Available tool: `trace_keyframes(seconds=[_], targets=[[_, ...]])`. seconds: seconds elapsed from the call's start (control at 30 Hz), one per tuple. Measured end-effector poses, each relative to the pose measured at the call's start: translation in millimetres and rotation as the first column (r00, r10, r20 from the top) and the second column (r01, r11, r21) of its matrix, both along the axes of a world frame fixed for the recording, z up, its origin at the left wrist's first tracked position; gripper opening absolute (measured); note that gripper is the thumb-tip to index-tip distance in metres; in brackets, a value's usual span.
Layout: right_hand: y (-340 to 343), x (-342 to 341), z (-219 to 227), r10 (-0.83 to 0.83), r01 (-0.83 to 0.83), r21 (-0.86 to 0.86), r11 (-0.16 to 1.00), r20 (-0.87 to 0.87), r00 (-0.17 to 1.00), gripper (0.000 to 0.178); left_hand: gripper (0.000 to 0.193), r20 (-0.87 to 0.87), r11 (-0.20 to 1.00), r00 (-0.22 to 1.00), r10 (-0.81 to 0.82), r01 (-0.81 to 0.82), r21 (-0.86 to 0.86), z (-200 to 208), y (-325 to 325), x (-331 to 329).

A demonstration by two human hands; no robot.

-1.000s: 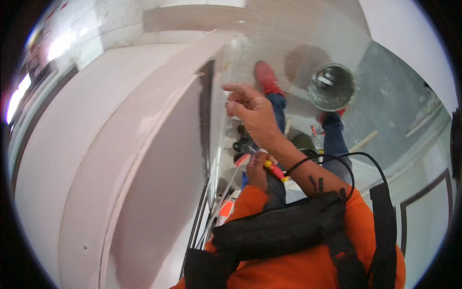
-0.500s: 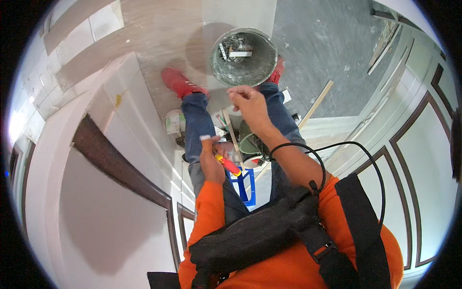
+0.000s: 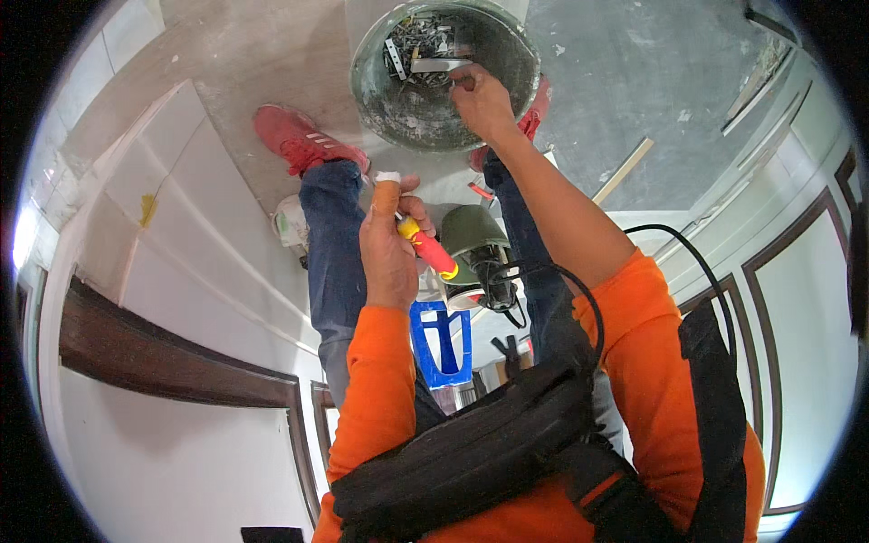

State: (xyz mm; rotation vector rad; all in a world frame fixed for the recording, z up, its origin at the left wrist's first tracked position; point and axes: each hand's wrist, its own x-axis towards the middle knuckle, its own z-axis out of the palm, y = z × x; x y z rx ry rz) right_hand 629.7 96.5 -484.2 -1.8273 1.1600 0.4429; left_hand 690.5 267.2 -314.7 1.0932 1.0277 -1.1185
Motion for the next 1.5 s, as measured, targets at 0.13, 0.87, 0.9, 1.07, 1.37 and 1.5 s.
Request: trace_keyframes(seconds=[0.13, 0.87, 0.9, 1.07, 1.37, 1.5], targets=[[10, 6, -26, -0.067, 0.067, 0.055, 0.996, -0.001, 0.998, 0.022, 0.041, -0.043, 0.999, 0.999, -0.014, 0.016, 0.040, -6, 1, -7], [10, 1, -57, -0.535, 0.526, 0.409, 0.745, -0.104, 0.839, 0.023, 0.037, -0.026, 0.999, 0.999, -0.043, 0.044, 0.030, -14, -18, 7], [9, 3, -50, -0.574, 0.570, 0.436, 0.696, -0.138, 0.807, 0.023, 0.037, -0.026, 0.999, 0.999, -0.033, 0.034, 0.028, -14, -18, 7], [2, 10, -37, -0.517, 0.534, 0.433, 0.726, -0.169, 0.839, 0.023, 0.037, -0.022, 0.999, 0.999, -0.041, 0.041, 0.027, -13, -19, 9], [7, 6, -17, -0.469, 0.444, 0.483, 0.755, -0.076, 0.880, 0.024, 0.052, -0.034, 0.999, 0.999, -0.036, 0.037, 0.028, -14, -17, 15], [9, 8, -7, -0.404, 0.417, 0.443, 0.793, -0.129, 0.905, 0.027, 0.075, -0.047, 1.000, 0.999, 0.022, -0.022, -0.002, -15, -7, 15]])
